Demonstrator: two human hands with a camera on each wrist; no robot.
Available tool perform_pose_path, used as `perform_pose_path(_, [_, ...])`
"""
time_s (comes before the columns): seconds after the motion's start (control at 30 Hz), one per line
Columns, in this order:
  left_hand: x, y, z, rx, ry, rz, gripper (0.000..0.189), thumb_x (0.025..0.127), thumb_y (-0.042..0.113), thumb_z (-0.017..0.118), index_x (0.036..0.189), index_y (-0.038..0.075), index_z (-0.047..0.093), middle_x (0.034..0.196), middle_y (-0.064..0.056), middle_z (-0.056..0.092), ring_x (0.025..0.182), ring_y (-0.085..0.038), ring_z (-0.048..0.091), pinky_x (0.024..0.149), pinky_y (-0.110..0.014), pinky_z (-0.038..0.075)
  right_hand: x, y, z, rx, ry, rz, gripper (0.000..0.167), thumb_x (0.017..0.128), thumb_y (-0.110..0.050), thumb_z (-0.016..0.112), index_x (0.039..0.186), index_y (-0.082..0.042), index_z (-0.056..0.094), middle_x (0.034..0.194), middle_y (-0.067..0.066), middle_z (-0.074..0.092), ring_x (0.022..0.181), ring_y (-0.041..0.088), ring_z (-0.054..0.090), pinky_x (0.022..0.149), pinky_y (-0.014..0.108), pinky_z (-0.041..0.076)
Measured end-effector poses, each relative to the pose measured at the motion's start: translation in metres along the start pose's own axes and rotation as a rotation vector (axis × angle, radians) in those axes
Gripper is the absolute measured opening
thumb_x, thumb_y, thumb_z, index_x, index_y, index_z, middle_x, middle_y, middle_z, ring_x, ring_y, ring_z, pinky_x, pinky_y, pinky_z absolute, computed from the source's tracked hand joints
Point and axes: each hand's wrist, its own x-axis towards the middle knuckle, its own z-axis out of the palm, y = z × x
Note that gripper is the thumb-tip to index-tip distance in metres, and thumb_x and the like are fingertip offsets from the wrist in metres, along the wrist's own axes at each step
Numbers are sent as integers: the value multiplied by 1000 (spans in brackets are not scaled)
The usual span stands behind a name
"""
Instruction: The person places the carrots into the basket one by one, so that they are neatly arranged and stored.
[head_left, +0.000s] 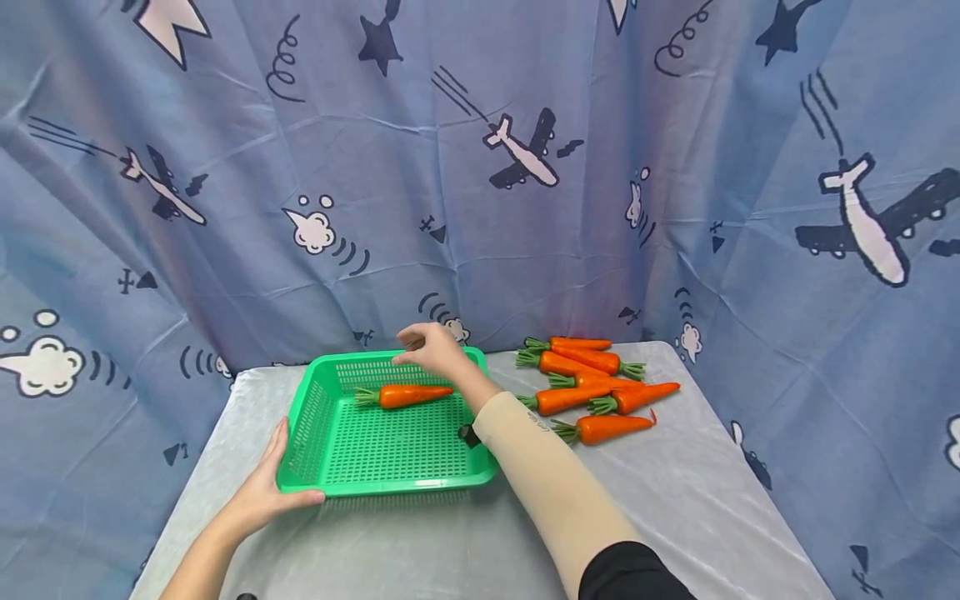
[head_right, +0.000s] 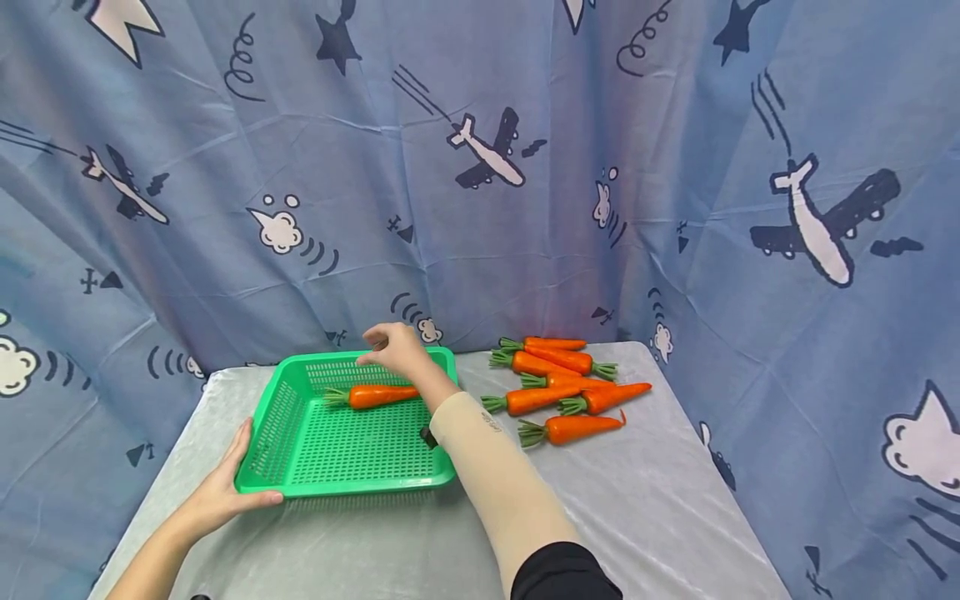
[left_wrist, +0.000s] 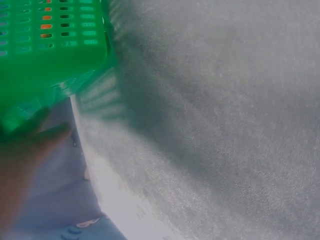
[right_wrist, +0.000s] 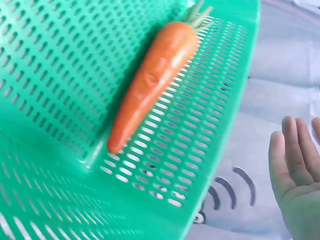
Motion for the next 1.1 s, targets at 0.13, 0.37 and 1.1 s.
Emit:
perform_pose_path(0.13, [1, 0, 0, 13, 1, 1, 135, 72, 18, 90, 162, 12, -12, 167, -24, -13, 152, -49, -9, 113, -74, 6, -6, -3, -13, 0, 9, -53, 45, 84, -27, 84, 126, -19, 71, 121, -1, 72, 106, 15, 68, 87, 30, 57])
perform_pose_path(0.37, [2, 0, 1, 18, -2, -1, 135, 73, 18, 90, 161, 12, -12, 167, -25, -13, 152, -50, -9, 113, -75, 6, -19, -4, -35, 46, 20, -117, 49, 83, -29, 84, 128, -19, 69, 127, 2, 70, 114, 23, 67, 92, 36, 56])
perform_pose_path(1.1, [0, 0, -1, 20, -2, 23, 135, 73, 20, 90, 161, 7, -11, 167, -25, -13, 151, -50, -9, 113, -74, 5, -75, 29, -89, 140, 56, -107, 55, 85, -25, 83, 136, -18, 65, 135, 6, 66, 123, 31, 62, 101, 47, 52])
